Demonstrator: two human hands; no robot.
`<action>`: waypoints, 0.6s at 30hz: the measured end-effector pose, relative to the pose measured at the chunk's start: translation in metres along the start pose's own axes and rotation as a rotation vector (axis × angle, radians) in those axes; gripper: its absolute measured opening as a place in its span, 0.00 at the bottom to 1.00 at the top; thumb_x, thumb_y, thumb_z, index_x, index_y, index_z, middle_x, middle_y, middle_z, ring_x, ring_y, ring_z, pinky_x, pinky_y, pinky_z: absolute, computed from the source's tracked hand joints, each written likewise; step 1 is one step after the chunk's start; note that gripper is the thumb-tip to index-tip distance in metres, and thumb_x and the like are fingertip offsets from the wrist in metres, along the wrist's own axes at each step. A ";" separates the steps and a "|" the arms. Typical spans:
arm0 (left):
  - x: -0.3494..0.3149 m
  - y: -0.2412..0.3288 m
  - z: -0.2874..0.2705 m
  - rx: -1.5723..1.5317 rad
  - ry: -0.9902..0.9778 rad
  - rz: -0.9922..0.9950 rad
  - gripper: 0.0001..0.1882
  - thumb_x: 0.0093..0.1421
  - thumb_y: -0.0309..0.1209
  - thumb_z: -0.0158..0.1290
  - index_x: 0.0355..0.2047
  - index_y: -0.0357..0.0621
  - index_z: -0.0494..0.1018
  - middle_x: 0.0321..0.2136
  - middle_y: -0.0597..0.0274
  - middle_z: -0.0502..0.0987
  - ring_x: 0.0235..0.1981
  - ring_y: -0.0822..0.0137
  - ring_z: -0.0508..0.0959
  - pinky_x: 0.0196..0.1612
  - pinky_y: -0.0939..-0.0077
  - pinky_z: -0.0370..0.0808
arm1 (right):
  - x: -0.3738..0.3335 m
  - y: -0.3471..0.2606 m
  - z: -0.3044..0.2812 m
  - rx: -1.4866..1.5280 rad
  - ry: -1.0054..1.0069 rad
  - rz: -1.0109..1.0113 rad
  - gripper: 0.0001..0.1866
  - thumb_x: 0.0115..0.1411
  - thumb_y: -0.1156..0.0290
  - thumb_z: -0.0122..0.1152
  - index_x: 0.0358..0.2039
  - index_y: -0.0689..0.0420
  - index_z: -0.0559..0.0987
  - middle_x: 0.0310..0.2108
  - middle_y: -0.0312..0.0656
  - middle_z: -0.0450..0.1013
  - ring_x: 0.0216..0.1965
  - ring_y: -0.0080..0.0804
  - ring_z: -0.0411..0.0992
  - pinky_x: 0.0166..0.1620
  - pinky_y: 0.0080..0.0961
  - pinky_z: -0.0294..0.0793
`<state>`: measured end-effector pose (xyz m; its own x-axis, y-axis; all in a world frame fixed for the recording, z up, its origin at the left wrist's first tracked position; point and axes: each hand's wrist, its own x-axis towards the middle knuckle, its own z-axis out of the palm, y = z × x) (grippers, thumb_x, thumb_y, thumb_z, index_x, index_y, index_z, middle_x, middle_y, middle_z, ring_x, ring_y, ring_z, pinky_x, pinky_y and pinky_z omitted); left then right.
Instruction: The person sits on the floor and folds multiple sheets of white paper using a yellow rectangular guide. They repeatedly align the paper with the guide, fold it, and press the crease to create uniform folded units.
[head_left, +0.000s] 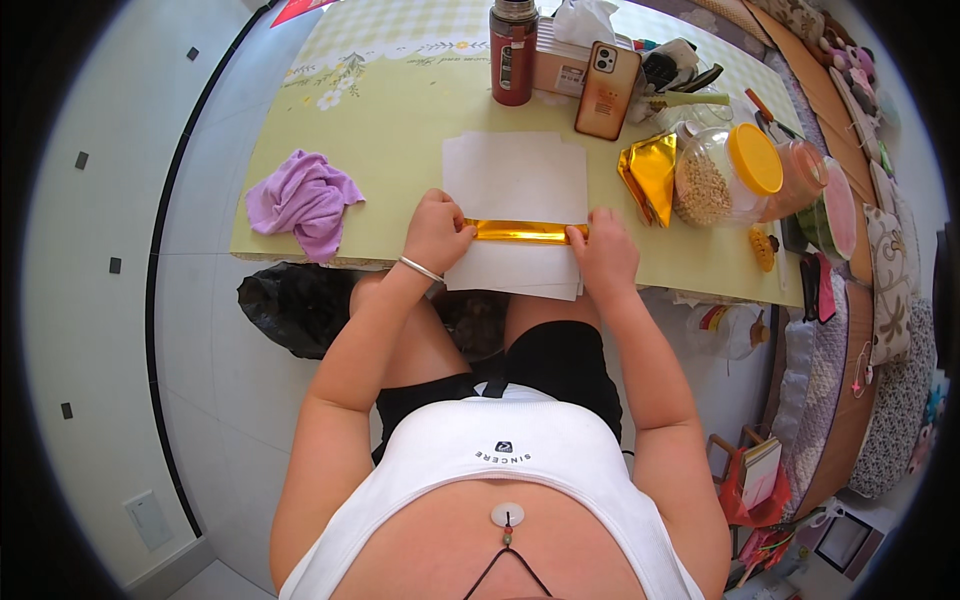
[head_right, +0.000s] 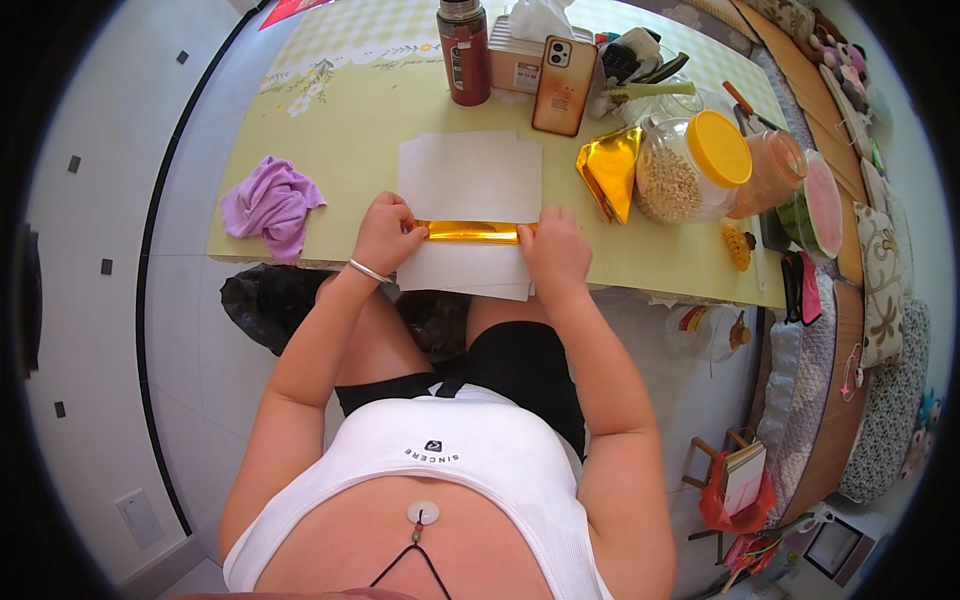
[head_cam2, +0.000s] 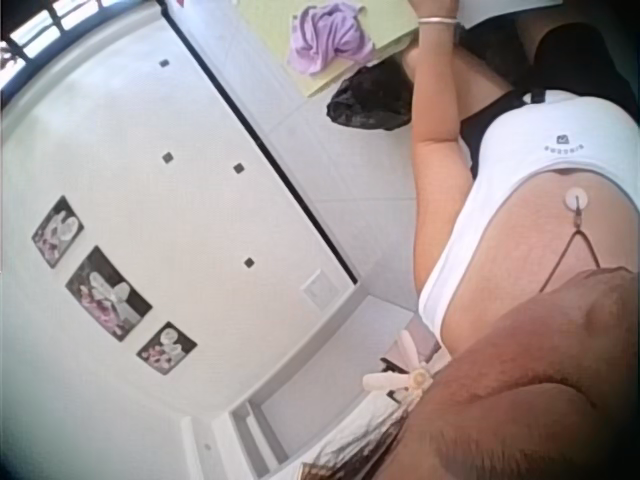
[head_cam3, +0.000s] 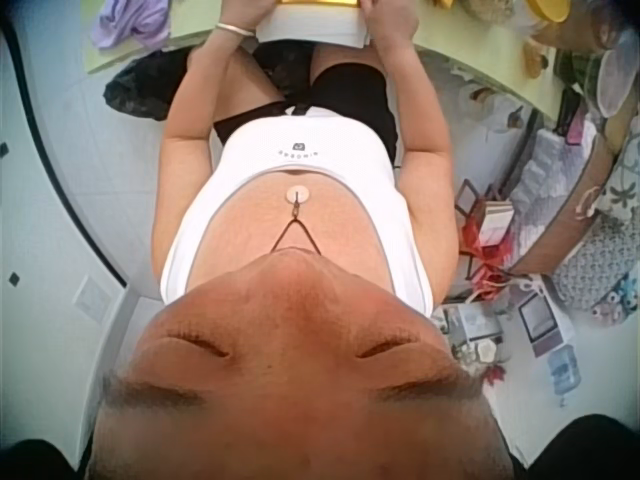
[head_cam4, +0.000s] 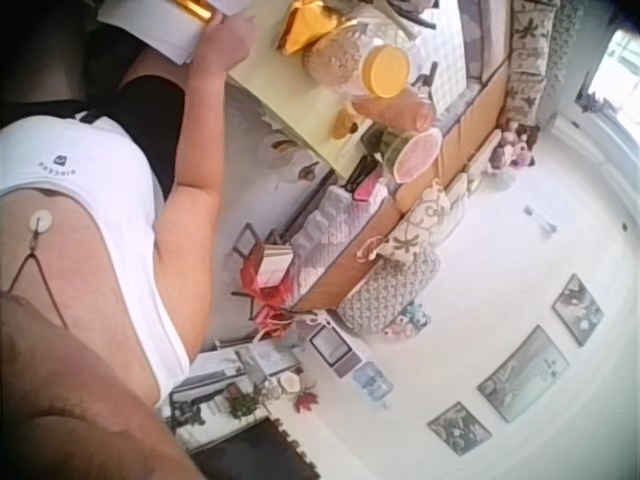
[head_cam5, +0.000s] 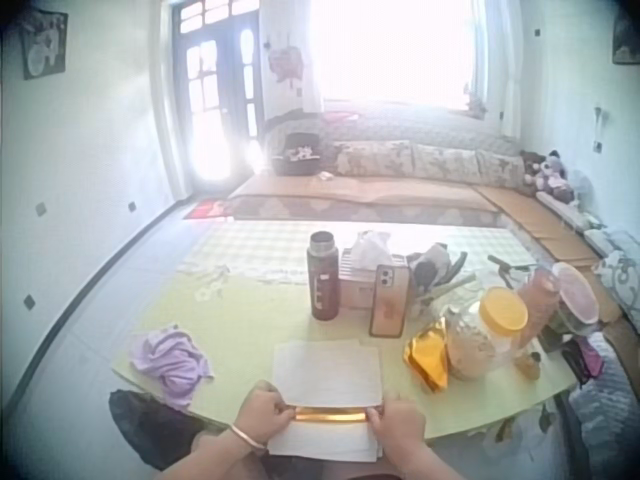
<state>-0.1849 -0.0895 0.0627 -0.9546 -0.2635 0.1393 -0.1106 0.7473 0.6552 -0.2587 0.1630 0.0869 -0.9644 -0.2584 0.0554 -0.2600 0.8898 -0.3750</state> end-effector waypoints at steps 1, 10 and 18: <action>0.000 0.002 0.000 0.009 0.003 0.003 0.11 0.47 0.26 0.67 0.21 0.32 0.76 0.33 0.52 0.74 0.33 0.57 0.76 0.37 0.67 0.76 | 0.000 0.001 0.004 -0.081 0.138 -0.200 0.17 0.61 0.62 0.63 0.47 0.58 0.78 0.50 0.46 0.75 0.49 0.48 0.75 0.51 0.46 0.74; -0.013 0.034 0.000 0.317 0.168 0.362 0.20 0.52 0.25 0.61 0.46 0.33 0.75 0.55 0.44 0.72 0.58 0.49 0.72 0.61 0.56 0.68 | -0.031 -0.006 0.052 -0.031 0.013 -0.715 0.37 0.64 0.50 0.57 0.67 0.58 0.66 0.72 0.45 0.57 0.74 0.42 0.52 0.74 0.46 0.46; -0.054 0.017 0.014 0.399 -0.164 0.365 0.40 0.63 0.46 0.55 0.71 0.41 0.57 0.73 0.48 0.54 0.73 0.49 0.55 0.73 0.51 0.51 | -0.027 0.024 0.035 -0.027 -0.074 -0.640 0.38 0.64 0.50 0.58 0.68 0.59 0.64 0.73 0.44 0.56 0.74 0.42 0.51 0.74 0.39 0.47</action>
<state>-0.1395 -0.0538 0.0559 -0.9775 0.1296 0.1664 0.1690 0.9534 0.2500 -0.2372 0.1784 0.0437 -0.6124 -0.7657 0.1966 -0.7850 0.5597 -0.2654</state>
